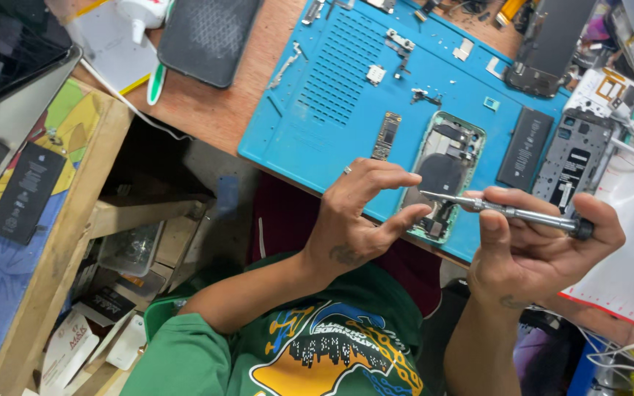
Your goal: The person uses a screwdriver to remove screws from a disassembled smartphone chassis on a blue anti-static mat. They then use tweezers to lift and remove a small metal bracket from the phone frame.
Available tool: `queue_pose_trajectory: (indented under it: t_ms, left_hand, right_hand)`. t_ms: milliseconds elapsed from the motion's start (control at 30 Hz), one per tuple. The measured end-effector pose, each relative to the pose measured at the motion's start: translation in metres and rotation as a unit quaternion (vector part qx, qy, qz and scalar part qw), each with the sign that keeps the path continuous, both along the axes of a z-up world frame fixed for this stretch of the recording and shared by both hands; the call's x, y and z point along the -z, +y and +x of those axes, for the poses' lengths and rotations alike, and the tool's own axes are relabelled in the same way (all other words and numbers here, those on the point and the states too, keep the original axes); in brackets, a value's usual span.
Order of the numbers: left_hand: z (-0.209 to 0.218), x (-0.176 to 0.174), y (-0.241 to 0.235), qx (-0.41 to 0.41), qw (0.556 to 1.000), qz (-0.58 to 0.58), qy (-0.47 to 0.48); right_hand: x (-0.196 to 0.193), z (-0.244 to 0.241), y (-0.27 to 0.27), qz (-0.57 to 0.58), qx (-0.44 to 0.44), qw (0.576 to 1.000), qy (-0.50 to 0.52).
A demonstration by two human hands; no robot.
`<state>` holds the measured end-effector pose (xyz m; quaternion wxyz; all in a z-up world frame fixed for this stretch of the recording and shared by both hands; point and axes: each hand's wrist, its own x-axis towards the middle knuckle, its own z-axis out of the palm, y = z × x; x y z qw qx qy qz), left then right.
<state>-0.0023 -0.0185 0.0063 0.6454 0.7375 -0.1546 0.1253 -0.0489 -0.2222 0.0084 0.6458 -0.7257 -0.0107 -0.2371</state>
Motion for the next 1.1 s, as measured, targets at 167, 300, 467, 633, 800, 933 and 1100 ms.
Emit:
queue_pose_trajectory:
  t_ms: [167,300,467,633,800,933,1100]
  left_hand:
    - [0.001,0.003,-0.018,0.027,0.999,-0.019,0.001]
    - [0.001,0.006,-0.02,0.037,0.999,-0.015,0.007]
    - [0.002,0.008,-0.016,0.048,0.998,-0.025,0.019]
    - [0.003,0.008,-0.013,0.06,0.997,-0.039,0.015]
    - [0.004,0.01,-0.012,0.061,0.997,-0.042,0.007]
    - [0.004,0.012,-0.01,0.067,0.997,-0.041,0.009]
    - [0.004,0.014,-0.01,0.069,0.997,-0.03,0.004]
  right_hand:
    - [0.007,-0.012,-0.014,-0.004,0.025,1.0,-0.018]
    - [0.01,-0.014,-0.012,0.002,0.031,0.999,-0.019]
    - [0.013,-0.012,-0.008,0.007,0.026,0.999,-0.023]
    - [0.011,-0.011,-0.009,-0.017,0.013,1.0,-0.023]
    - [0.006,-0.013,-0.009,-0.028,0.006,1.0,-0.011]
    - [0.003,-0.013,-0.011,-0.046,-0.005,0.999,-0.003]
    - [-0.001,-0.016,-0.012,-0.063,-0.011,0.998,0.007]
